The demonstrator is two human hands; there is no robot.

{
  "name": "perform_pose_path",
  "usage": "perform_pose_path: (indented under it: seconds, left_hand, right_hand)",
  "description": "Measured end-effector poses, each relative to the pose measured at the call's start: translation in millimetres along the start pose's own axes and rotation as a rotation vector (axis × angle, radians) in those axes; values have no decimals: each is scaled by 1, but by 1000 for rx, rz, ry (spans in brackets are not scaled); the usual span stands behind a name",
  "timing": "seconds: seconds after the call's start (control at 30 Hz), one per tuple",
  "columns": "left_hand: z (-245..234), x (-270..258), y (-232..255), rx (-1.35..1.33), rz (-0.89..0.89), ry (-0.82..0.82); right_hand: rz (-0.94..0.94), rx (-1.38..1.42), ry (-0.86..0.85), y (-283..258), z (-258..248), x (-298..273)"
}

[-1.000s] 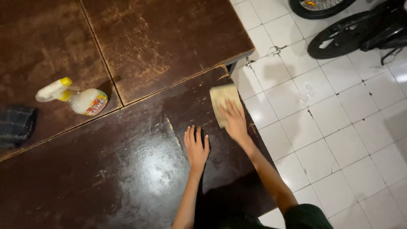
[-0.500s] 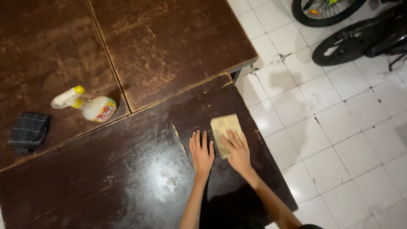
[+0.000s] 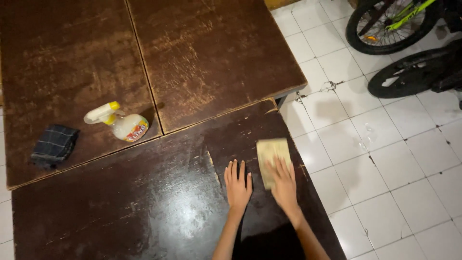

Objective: The person wipes a dark wooden table with a light-colored cloth, then switches to a dark checkered cloth to continue wiping the same surface. A spray bottle and a folded cloth remain on the table throughout.

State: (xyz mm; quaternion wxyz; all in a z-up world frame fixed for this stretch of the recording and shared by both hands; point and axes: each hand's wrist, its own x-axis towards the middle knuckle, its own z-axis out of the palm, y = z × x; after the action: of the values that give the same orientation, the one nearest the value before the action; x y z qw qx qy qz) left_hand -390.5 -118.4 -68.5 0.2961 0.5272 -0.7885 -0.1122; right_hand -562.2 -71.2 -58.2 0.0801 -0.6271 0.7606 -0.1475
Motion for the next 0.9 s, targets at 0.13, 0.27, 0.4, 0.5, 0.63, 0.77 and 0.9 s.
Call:
perform_pose_path:
  seconds: [0.13, 0.27, 0.4, 0.5, 0.63, 0.77, 0.9]
  left_hand:
    - [-1, 5, 1, -6, 6, -9]
    - [1, 0, 0, 15, 3, -18]
    - [-2, -1, 4, 21, -3, -27]
    - [-3, 2, 4, 20, -8, -28]
    - [-1, 1, 1, 23, -9, -52]
    - [3, -2, -1, 47, -6, -44]
    - [6, -2, -2, 32, -11, -37]
  right_hand:
    - [-171, -37, 94, 5, 5, -10]
    - [-127, -79, 86, 19, 17, 82]
    - [-140, -29, 129, 42, 31, 137]
    - [-90, -8, 141, 37, 28, 108]
    - [-71, -21, 105, 27, 20, 27]
    - [-109, -101, 102, 32, 22, 46]
    - [-124, -77, 141, 47, 39, 139]
